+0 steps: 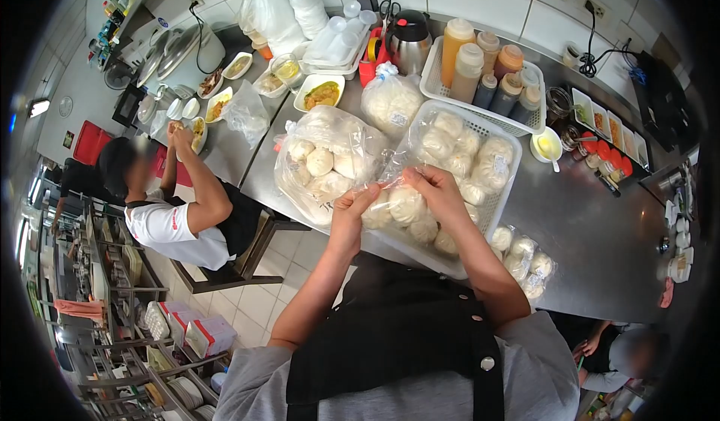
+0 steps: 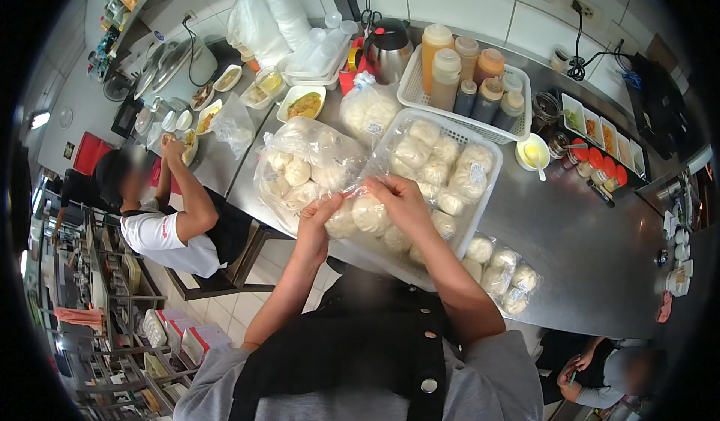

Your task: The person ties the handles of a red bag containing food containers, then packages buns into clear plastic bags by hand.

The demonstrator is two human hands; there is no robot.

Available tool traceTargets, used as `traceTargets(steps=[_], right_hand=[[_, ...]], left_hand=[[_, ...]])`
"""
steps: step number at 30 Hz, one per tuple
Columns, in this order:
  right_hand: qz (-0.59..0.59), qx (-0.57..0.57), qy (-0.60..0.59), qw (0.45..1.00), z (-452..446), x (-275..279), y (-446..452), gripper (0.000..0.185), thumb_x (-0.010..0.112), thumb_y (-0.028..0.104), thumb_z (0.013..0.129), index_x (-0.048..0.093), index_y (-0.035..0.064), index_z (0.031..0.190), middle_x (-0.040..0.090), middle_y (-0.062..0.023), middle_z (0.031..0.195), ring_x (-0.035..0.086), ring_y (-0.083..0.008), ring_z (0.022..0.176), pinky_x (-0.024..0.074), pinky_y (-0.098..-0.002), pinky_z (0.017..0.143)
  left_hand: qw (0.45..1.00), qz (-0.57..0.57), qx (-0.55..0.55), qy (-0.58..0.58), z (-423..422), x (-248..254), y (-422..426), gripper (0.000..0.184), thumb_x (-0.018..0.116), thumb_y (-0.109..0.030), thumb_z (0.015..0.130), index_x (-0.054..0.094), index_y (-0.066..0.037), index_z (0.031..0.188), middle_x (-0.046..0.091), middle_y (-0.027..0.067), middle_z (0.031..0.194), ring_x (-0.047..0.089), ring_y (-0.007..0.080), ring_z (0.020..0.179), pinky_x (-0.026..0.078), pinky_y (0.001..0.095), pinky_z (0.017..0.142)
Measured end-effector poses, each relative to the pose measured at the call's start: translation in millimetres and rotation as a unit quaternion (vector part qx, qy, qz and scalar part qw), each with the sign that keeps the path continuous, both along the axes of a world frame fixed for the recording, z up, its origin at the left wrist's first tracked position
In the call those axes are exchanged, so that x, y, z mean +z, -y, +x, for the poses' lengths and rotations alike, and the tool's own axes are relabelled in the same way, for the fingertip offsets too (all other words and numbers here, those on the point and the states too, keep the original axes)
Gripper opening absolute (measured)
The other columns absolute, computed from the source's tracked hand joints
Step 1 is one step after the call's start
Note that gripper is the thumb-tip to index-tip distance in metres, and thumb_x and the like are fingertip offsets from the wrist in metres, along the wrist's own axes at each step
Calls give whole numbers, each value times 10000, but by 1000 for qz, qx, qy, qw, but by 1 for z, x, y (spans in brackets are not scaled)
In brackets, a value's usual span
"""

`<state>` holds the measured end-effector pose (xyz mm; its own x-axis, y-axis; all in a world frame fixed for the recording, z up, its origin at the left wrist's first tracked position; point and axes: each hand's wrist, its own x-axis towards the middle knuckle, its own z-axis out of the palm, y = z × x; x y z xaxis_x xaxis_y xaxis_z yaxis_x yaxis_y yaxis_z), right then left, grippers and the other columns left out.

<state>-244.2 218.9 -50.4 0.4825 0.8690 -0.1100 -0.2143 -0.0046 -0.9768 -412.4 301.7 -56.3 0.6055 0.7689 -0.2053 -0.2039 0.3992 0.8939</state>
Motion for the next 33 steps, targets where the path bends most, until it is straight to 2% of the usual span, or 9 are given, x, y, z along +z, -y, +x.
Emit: traceTargets(steps=[6, 9, 11, 14, 18, 20, 21, 28, 33], right_hand=[[163, 32, 23, 986, 4, 11, 14, 310, 701, 118, 893, 581, 58, 1173, 616, -87, 1209, 601, -172, 1040, 496, -288, 868], [66, 123, 225, 964, -3, 23, 22, 382, 745, 79, 841, 607, 66, 1197, 579, -71, 1293, 575, -176, 1119, 495, -305, 888], [44, 132, 198, 970, -1, 26, 22, 415, 753, 86, 832, 612, 81, 1223, 587, -55, 1288, 573, -168, 1124, 491, -307, 898], [31, 116, 177, 977, 8, 33, 19, 468, 765, 102, 822, 618, 113, 1266, 598, -37, 1279, 572, -149, 1125, 485, -307, 908], [23, 84, 224, 971, 28, 53, 18, 497, 777, 144, 817, 617, 145, 1288, 604, -25, 1282, 571, -134, 1122, 477, -309, 905], [15, 97, 245, 964, 32, 76, 20, 538, 790, 170, 797, 607, 138, 1303, 597, -29, 1301, 570, -141, 1124, 466, -319, 905], [22, 104, 304, 947, 34, 84, 20, 565, 797, 171, 775, 603, 129, 1304, 611, -46, 1262, 577, -167, 1108, 460, -320, 904], [2, 108, 473, 874, 30, 100, 32, 684, 805, 176, 720, 522, 77, 1335, 519, -141, 1135, 545, -290, 1050, 446, -352, 902], [-56, 117, 557, 820, 29, 111, 38, 620, 817, 168, 712, 505, 39, 1232, 473, -143, 1190, 520, -300, 1104, 446, -369, 907]], left_hand=[[997, 21, 71, -4, -4, 15, -7, 238, 619, -218, 955, 725, -7, 986, 721, 56, 907, 648, 104, 827, 502, 267, 780], [997, 36, 70, -9, -5, 11, -6, 290, 590, -257, 976, 719, 2, 994, 719, 63, 907, 650, 116, 853, 508, 268, 785], [997, 35, 60, -12, -6, 5, -8, 318, 572, -276, 987, 712, 8, 1013, 719, 68, 921, 650, 123, 886, 510, 267, 795], [999, 29, 10, 18, -3, 7, -11, 345, 596, -223, 973, 612, 4, 1232, 642, 146, 1195, 627, 175, 1034, 506, 288, 867], [972, 221, -66, 44, -1, 52, -11, 832, 753, -55, 813, 304, -130, 1509, 170, 194, 1572, 401, 330, 1354, 400, 411, 1072], [797, 569, -72, -190, 2, 58, -19, 927, 833, -137, 725, 333, -143, 1505, 198, 193, 1563, 351, 352, 1392, 385, 450, 1082], [802, 556, -78, -202, 5, 66, -19, 976, 864, -139, 662, 356, -139, 1495, 191, 182, 1573, 270, 366, 1434, 353, 443, 1108], [811, 549, -35, -199, 11, 83, -16, 887, 879, -76, 600, 495, -97, 1399, 157, 180, 1593, 530, 293, 1195, 464, 382, 981], [782, 588, -13, -205, 10, 72, -17, 566, 881, -71, 576, 644, 12, 1084, 320, 198, 1526, 607, 266, 928, 508, 367, 844]])
